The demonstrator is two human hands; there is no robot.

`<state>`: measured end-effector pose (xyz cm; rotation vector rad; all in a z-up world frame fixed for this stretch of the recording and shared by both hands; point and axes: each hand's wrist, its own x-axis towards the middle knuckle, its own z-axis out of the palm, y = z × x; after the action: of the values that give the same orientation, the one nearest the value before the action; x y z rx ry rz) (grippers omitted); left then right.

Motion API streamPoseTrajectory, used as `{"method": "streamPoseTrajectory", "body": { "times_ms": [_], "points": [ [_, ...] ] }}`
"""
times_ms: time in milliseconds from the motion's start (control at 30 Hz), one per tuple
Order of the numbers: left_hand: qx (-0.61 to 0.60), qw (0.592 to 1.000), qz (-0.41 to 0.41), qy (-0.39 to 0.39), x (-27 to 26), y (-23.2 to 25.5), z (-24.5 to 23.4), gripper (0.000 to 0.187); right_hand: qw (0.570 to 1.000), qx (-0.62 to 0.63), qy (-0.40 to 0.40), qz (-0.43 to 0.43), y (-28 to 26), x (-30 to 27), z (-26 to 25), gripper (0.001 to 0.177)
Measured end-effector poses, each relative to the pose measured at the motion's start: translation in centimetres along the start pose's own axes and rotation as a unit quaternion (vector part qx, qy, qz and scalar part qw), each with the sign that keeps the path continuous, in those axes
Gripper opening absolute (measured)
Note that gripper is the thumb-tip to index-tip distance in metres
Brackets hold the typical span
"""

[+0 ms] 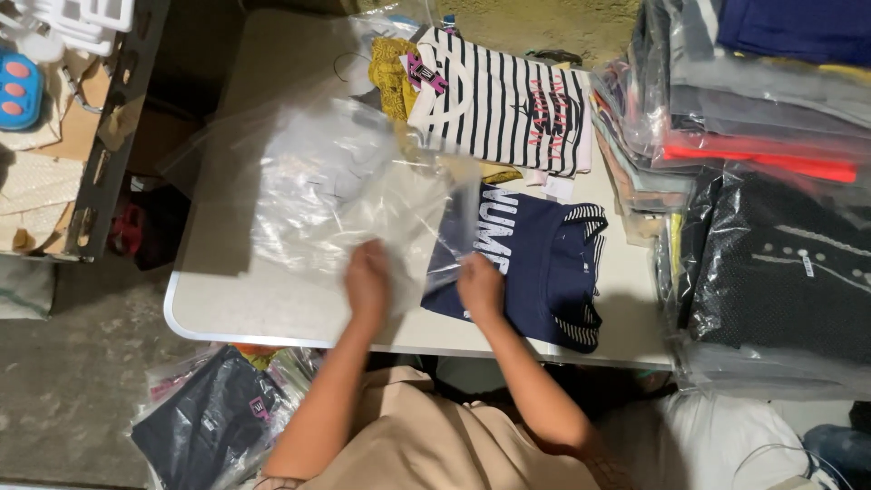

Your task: Packing folded clothes into clear plastic bags on a table.

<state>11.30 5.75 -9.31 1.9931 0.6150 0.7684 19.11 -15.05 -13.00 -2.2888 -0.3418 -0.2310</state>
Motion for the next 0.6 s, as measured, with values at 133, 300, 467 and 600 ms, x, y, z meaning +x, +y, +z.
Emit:
{"method": "streamPoseTrajectory", "body": {
  "times_ms": [133, 300, 467, 600],
  "points": [
    [0.039, 0.998, -0.012, 0.048, 5.0, 7.5, -6.4, 0.014, 1.000, -0.003, -0.021, 0.006, -0.8, 0.7, -1.8, 0.006],
    [0.151, 0.972, 0.180, 0.025, 5.1, 10.6, -7.0, 0.024, 0.986, 0.020, -0.163, -0.013, -5.3, 2.7, -2.8, 0.047],
    [0.170, 0.970, 0.174, 0.017, 4.5, 9.9, -6.1, 0.020, 0.967, -0.158, -0.176, 0.098, -12.9, 5.3, -3.8, 0.059],
    [0.180, 0.961, 0.207, 0.025, 4.5, 9.1, -5.5, 0.016, 0.949, -0.236, -0.178, 0.113, -7.4, 5.6, 0.6, 0.050]
  ]
}}
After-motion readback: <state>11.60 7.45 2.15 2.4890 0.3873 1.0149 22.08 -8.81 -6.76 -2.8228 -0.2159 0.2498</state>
